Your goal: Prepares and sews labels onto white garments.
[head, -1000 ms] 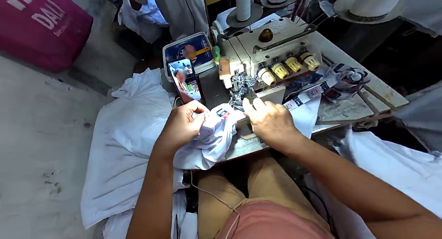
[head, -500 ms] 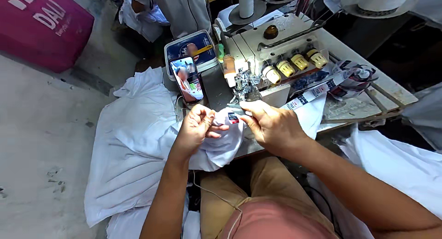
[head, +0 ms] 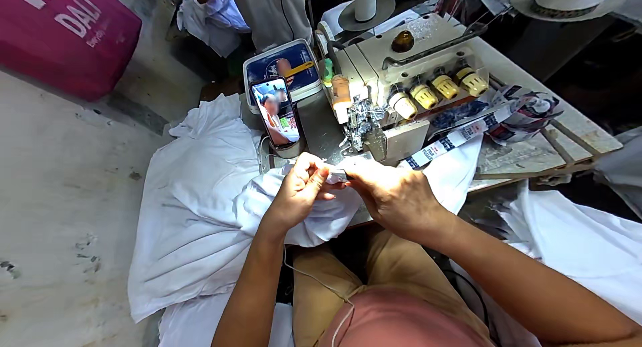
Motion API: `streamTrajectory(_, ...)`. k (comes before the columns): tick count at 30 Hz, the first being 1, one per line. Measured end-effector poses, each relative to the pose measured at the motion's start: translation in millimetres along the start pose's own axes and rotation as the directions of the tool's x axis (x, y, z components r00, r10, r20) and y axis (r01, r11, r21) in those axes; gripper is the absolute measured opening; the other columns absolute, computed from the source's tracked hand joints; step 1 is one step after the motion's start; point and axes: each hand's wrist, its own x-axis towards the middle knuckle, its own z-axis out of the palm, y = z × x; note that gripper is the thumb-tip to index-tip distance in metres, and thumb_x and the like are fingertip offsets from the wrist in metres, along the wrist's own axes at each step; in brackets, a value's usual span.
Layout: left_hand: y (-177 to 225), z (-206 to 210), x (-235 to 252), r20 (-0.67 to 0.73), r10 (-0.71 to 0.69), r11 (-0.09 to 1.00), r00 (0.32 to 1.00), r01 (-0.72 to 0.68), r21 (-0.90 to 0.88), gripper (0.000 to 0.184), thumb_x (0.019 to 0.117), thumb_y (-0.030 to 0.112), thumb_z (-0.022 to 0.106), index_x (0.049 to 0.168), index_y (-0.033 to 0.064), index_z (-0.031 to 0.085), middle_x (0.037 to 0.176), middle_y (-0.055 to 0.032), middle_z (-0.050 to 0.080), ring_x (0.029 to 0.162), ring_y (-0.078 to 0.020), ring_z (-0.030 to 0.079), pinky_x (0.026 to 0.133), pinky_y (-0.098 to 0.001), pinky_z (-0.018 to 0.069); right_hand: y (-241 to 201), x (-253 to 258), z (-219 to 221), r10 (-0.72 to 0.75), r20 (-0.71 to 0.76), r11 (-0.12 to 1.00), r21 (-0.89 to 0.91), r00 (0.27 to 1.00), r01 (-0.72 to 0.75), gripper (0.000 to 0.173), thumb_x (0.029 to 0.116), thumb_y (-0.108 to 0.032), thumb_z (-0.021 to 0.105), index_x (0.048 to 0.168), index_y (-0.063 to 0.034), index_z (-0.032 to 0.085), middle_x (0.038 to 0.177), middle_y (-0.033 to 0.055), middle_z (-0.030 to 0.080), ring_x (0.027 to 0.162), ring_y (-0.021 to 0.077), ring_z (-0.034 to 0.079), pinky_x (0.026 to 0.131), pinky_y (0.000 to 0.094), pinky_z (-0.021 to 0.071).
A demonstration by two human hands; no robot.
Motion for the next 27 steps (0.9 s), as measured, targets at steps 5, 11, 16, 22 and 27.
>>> streamTrajectory(5,-6,-9,-10,0.053,0.108,0.991,0.993,-0.112,0.075,0.027,0.0944,0.003,0.064,0.117,0.0064,0.051,0.098,0.0055,0.068,0.082,-0.0046,0.071,0.075,-0.0241,0.062,9,-29,7,0.28,-0.09,0.952,0.155,0.956,-0.264,0.032,0.1011,-0.022,0.056,0.118,0.0009,0.07,0.084,0.0109,0.069,0.062,0.0203,0.063,0.054,0.0359,0.0504)
streamTrajectory(11,-10,-19,-18,-0.041,0.175,0.794,0.984,-0.117,0.597,0.023,0.0927,0.02,0.071,0.104,0.0,0.072,0.101,-0.0053,0.066,0.077,-0.0004,0.062,0.07,-0.0155,0.0537,84,-46,3,0.755,-0.191,0.653,0.303,0.627,-0.694,0.045,0.1084,-0.024,0.048,0.137,0.0108,0.045,0.097,0.0222,0.063,0.078,0.0253,0.062,0.074,0.0435,0.0533)
streamTrajectory(16,-7,-27,-21,0.096,0.225,0.666,0.97,-0.225,0.711,0.025,0.1015,0.018,0.057,0.095,0.0014,0.073,0.09,-0.0084,0.069,0.075,-0.0068,0.063,0.072,-0.0205,0.0523,85,-40,-9,0.55,-0.338,0.825,0.079,0.763,-0.56,0.043,0.1027,-0.017,0.055,0.129,0.0175,0.056,0.132,0.0414,0.053,0.127,0.0562,0.05,0.106,0.0644,0.0398)
streamTrajectory(22,22,-38,-32,0.216,0.322,0.548,0.922,-0.367,0.752,0.021,0.0994,0.021,0.061,0.098,0.0035,0.074,0.085,-0.0052,0.071,0.074,-0.0069,0.064,0.071,-0.0224,0.0536,1,-16,17,0.148,0.071,0.713,0.683,0.986,-0.157,0.035,0.0944,-0.02,0.069,0.114,0.0088,0.069,0.11,0.0161,0.073,0.105,0.0119,0.068,0.095,0.0277,0.0537)
streamTrajectory(27,60,-96,-68,0.087,0.152,0.071,0.984,-0.099,0.993,0.018,0.0801,0.014,0.083,0.085,0.0022,0.071,0.081,-0.0181,0.068,0.071,-0.0427,0.069,0.054,-0.0644,0.0503,-22,24,-16,-0.214,0.292,0.511,0.847,0.932,-0.148,0.022,0.1032,-0.008,0.052,0.102,0.0094,0.064,0.084,0.0093,0.066,0.076,0.0007,0.059,0.073,0.0158,0.0486)
